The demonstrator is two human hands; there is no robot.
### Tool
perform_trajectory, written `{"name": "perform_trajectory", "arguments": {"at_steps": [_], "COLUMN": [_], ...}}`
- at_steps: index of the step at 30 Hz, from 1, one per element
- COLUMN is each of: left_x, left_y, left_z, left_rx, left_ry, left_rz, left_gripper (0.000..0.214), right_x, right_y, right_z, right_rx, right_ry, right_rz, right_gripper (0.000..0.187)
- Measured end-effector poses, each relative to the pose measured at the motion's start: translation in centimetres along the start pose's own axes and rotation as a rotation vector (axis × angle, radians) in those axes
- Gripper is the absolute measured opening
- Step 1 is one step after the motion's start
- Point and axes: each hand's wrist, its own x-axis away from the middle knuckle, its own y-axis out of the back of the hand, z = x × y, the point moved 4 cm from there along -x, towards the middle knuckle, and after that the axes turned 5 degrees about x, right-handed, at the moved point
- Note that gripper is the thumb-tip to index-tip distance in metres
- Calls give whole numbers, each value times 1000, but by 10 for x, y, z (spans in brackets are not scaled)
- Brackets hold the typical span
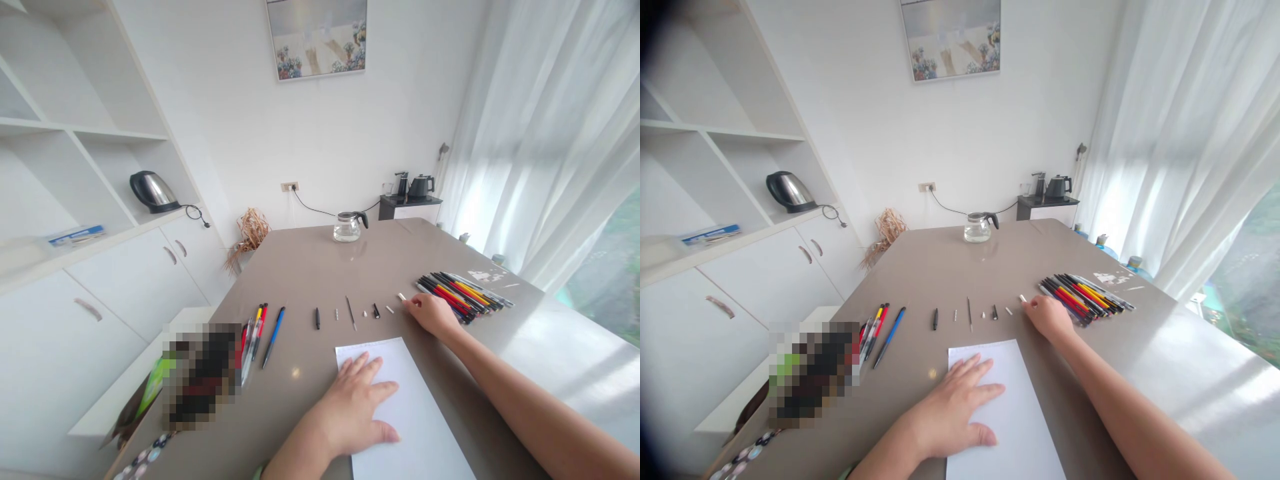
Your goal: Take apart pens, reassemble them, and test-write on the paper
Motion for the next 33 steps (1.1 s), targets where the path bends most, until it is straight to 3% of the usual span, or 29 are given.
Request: {"name": "perform_trajectory", "arguments": {"at_steps": [5, 9, 14, 16, 22, 27, 33], "left_x": [1, 0, -2, -3, -3, 0, 2], "left_y": [0, -1, -3, -3, 1, 4, 8], "left_z": [2, 4, 4, 3, 1, -3, -7], "left_rx": [11, 30, 37, 36, 22, 11, 6], "left_ry": [-4, -4, -16, -27, -45, -68, -65], "left_rz": [3, -4, -11, -19, -46, -127, -129], "left_gripper": [63, 64, 65, 65, 65, 62, 58], "right_x": [3, 31, 94, 109, 112, 110, 110], "right_y": [13, 37, 43, 35, 18, 17, 15], "right_z": [4, 23, 73, 81, 74, 73, 74], "right_rx": [2, -5, -126, -147, -218, -256, -271], "right_ry": [-1, 52, 530, 599, 587, 584, 575], "right_rz": [-10, -43, 232, 316, 360, 366, 387], "right_gripper": [41, 36, 30, 28, 23, 20, 21]}}
